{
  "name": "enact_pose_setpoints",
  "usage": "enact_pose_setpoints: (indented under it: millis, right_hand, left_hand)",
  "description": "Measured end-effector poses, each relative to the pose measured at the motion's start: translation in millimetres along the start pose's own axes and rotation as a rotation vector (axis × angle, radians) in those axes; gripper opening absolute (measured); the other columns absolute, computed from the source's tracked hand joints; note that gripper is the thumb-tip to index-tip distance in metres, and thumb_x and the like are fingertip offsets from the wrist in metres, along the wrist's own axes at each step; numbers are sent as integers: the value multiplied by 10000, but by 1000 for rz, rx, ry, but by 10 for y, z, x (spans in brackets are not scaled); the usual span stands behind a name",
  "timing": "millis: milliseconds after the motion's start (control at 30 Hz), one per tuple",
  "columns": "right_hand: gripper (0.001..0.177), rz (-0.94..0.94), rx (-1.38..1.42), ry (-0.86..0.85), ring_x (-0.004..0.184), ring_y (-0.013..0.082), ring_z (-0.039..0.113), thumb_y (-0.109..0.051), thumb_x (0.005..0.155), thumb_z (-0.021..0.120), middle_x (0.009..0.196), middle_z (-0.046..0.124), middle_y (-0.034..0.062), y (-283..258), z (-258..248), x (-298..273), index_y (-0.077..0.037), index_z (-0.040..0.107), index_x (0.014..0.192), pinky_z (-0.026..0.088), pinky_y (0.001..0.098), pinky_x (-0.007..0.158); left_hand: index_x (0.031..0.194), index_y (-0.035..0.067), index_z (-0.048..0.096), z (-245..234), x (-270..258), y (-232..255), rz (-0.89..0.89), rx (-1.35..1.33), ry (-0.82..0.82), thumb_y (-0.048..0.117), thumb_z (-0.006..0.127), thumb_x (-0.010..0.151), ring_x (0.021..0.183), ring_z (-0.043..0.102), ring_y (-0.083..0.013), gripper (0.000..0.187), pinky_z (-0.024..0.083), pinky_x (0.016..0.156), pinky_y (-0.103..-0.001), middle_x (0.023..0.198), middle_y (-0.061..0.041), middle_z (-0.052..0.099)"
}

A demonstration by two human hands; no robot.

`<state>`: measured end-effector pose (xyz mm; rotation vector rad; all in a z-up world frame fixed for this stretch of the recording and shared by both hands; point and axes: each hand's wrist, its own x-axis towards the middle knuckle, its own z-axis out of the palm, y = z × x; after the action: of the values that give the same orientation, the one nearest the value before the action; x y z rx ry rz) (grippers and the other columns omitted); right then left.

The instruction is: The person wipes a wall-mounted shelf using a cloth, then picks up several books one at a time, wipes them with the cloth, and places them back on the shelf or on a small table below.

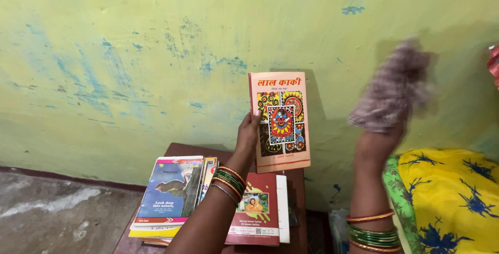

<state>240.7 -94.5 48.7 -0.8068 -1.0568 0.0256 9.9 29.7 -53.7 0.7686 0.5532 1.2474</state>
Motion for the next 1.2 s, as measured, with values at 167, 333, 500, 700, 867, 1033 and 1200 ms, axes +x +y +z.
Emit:
enact_pose_setpoints:
  millis: [167, 333, 500, 700, 867, 1033, 1200]
  right_hand:
    - [299, 820, -789, -1116, 958, 115, 678, -100, 889, 718, 1027, 763, -14, 298, 73, -550, -148, 757, 1181, 535, 296, 871]
    - [305, 776, -388, -885, 958, 144, 680, -61, 875, 666, 1050, 766, 24, 140, 54, -411, -99, 729, 1170, 546, 302, 841]
    - [283, 214, 365, -93, 1125, 191, 655, -104, 1049, 580, 1281, 691, 61, 398, -55, -45, -37, 658, 1312, 538, 311, 983]
    - [522, 357, 339, 668, 1345, 179, 520, -166, 965, 551, 1494, 449, 5, 1295, -269, -400, -122, 396, 1462, 498, 323, 1109]
    - [443, 772, 382, 839, 1106, 313, 708, -259, 1011, 481, 1350, 623, 185, 1288, 23, -672, -22, 428, 1381, 606, 430, 938]
    - [472, 653, 404, 848, 1063, 294, 743, -284, 1045, 487, 1343, 647, 185, 1096, 169, -519, 40, 459, 1388, 627, 415, 905]
    - [476, 597, 408, 911, 1057, 280, 728, -278, 1024, 483, 1338, 623, 172, 959, 348, -558, 8, 417, 1399, 623, 413, 903]
  left_hand:
    - [1391, 14, 559, -5, 24, 41, 52, 121, 63, 352, 527, 1045, 1073, 660, -145, 485, 530, 929, -322, 1244, -93, 701]
    - [1364, 25, 548, -24, -19, 173, -4, -15, 70, 339, 525, 1030, 968, 677, -198, 459, 574, 845, -375, 1162, -109, 690]
    - [1312, 32, 537, -13, -56, 204, 11, -111, 36, 316, 516, 1037, 944, 697, -211, 395, 600, 809, -393, 1124, -110, 692]
    - [1293, 27, 500, 134, -26, 133, -35, -277, 33, 340, 492, 1041, 960, 705, -270, 402, 613, 845, -448, 1130, -158, 683]
    - [1377, 72, 474, 379, -165, 41, -48, -288, -92, 354, 492, 1032, 1052, 692, -248, 446, 615, 886, -420, 1223, -130, 676]
    - [1404, 110, 446, 483, -524, -26, -110, -226, -148, 251, 566, 1021, 1116, 676, -205, 426, 621, 909, -389, 1277, -84, 650]
    - [1376, 106, 488, 457, -458, 43, -147, -210, -252, 268, 589, 1031, 1038, 713, -177, 394, 632, 846, -352, 1211, -71, 701]
